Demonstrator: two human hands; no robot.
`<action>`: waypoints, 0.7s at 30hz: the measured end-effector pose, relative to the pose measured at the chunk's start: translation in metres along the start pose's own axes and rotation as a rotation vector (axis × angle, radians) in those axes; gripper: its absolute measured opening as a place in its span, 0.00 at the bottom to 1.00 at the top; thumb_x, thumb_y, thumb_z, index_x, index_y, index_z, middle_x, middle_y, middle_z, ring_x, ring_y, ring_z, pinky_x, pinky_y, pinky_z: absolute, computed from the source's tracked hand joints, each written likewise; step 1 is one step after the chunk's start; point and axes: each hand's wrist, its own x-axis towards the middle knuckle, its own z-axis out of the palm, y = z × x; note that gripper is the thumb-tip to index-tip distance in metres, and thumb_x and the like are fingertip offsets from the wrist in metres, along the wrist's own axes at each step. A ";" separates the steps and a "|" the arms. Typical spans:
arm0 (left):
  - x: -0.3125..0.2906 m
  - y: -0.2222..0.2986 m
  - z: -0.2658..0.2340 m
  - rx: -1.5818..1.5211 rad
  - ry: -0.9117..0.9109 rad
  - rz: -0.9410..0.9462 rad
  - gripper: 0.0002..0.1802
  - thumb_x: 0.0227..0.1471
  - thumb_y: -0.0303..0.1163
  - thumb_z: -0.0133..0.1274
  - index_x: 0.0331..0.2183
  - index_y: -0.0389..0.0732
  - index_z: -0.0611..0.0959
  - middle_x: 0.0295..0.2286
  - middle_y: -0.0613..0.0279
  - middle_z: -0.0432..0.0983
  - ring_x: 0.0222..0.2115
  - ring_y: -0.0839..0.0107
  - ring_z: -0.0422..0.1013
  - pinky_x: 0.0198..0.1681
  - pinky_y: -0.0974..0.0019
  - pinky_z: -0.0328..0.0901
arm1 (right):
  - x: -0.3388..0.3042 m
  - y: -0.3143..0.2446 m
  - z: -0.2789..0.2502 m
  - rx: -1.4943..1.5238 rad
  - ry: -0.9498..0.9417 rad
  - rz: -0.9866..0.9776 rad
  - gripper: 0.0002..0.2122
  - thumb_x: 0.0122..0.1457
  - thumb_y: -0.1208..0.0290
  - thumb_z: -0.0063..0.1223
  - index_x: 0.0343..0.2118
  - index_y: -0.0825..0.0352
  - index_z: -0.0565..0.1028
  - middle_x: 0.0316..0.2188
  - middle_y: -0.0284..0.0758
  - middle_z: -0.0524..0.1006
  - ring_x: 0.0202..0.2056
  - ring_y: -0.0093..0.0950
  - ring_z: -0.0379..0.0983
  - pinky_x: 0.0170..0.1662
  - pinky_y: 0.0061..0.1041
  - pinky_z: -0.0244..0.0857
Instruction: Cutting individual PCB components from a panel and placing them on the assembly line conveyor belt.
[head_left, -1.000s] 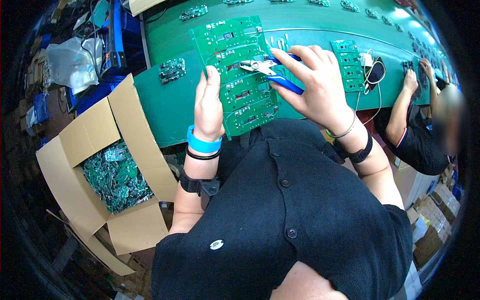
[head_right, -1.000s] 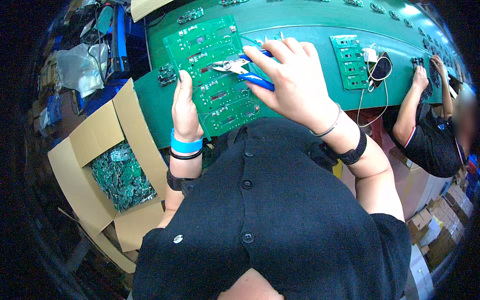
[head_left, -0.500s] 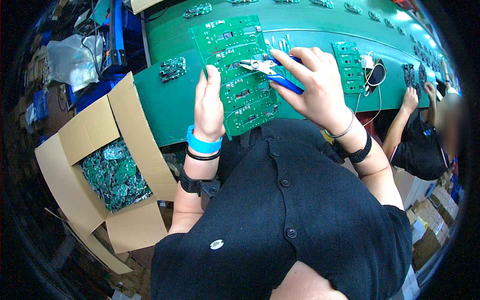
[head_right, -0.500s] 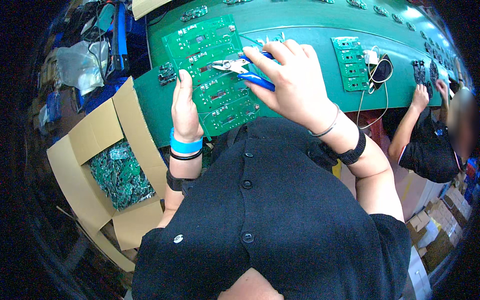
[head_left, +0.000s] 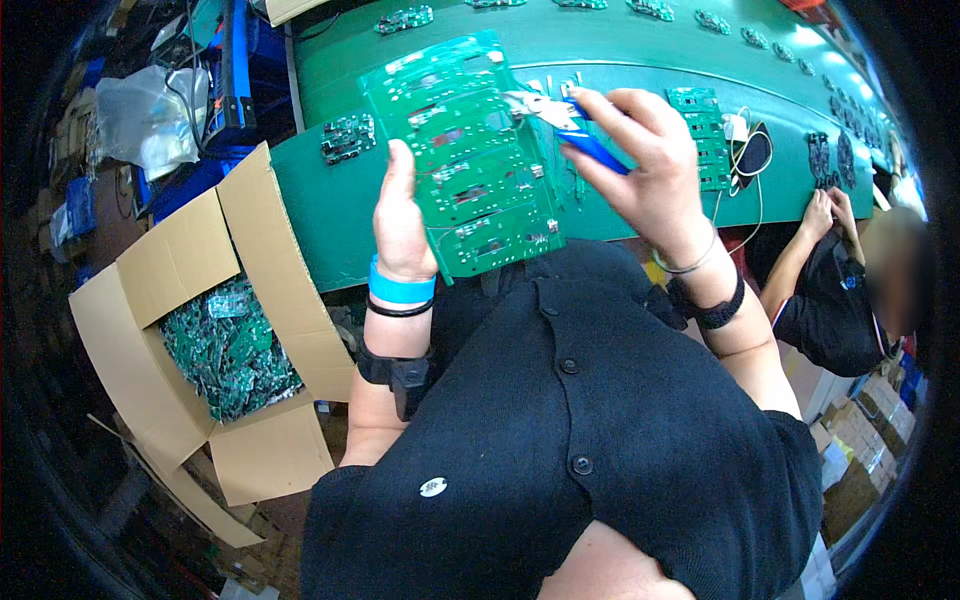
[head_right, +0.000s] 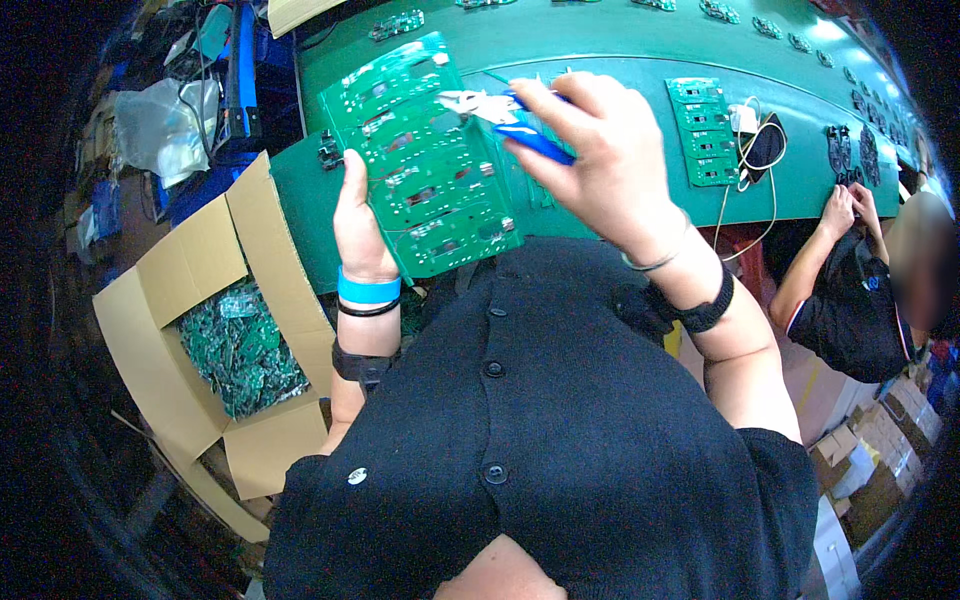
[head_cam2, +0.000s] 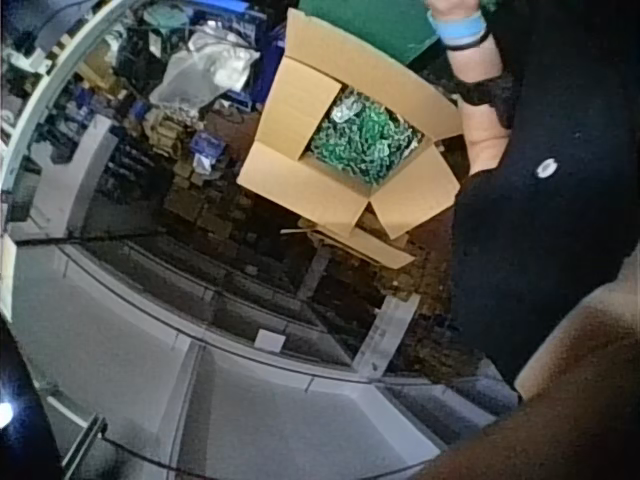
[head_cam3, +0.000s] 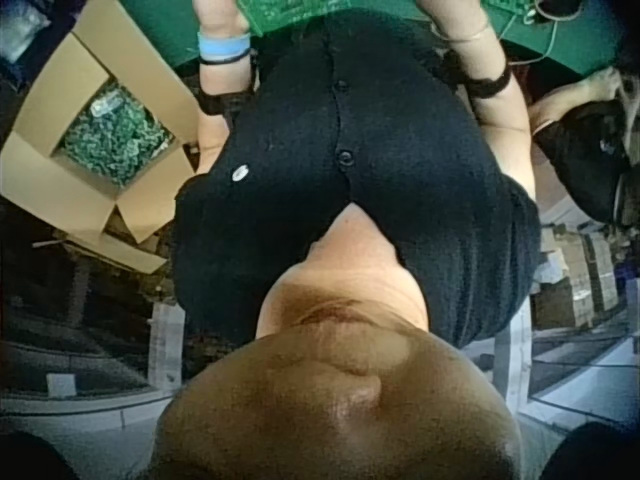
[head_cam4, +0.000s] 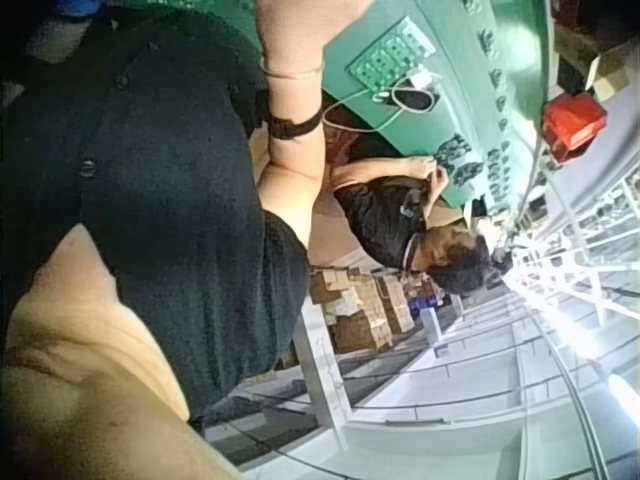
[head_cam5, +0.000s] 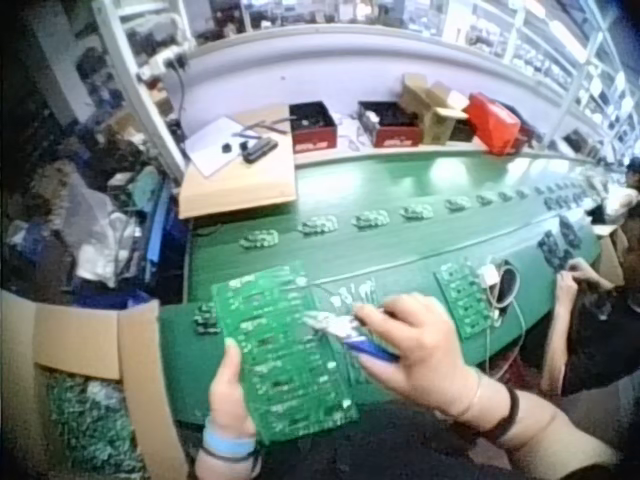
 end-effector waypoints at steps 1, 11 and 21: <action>0.000 0.002 -0.003 0.001 -0.001 0.001 0.30 0.59 0.49 0.29 0.56 0.39 0.58 0.53 0.46 0.57 0.48 0.54 0.64 0.49 0.50 0.63 | -0.002 0.007 0.000 0.025 0.035 0.006 0.19 0.42 0.64 0.61 0.40 0.60 0.74 0.30 0.34 0.71 0.31 0.33 0.68 0.32 0.29 0.60; 0.010 -0.005 -0.018 -0.601 -0.436 -0.159 0.33 0.57 0.52 0.32 0.58 0.43 0.54 0.56 0.35 0.45 0.40 0.43 0.69 0.39 0.48 0.70 | -0.009 0.006 0.012 -0.048 -0.136 0.052 0.19 0.43 0.63 0.59 0.41 0.60 0.75 0.29 0.33 0.71 0.30 0.31 0.67 0.33 0.29 0.60; 0.013 0.010 0.001 -0.149 -0.137 -0.045 0.32 0.58 0.54 0.26 0.55 0.41 0.59 0.51 0.49 0.61 0.49 0.51 0.63 0.50 0.44 0.61 | -0.007 0.009 -0.011 0.032 0.004 0.085 0.21 0.41 0.63 0.60 0.41 0.62 0.73 0.33 0.37 0.72 0.34 0.35 0.68 0.36 0.31 0.61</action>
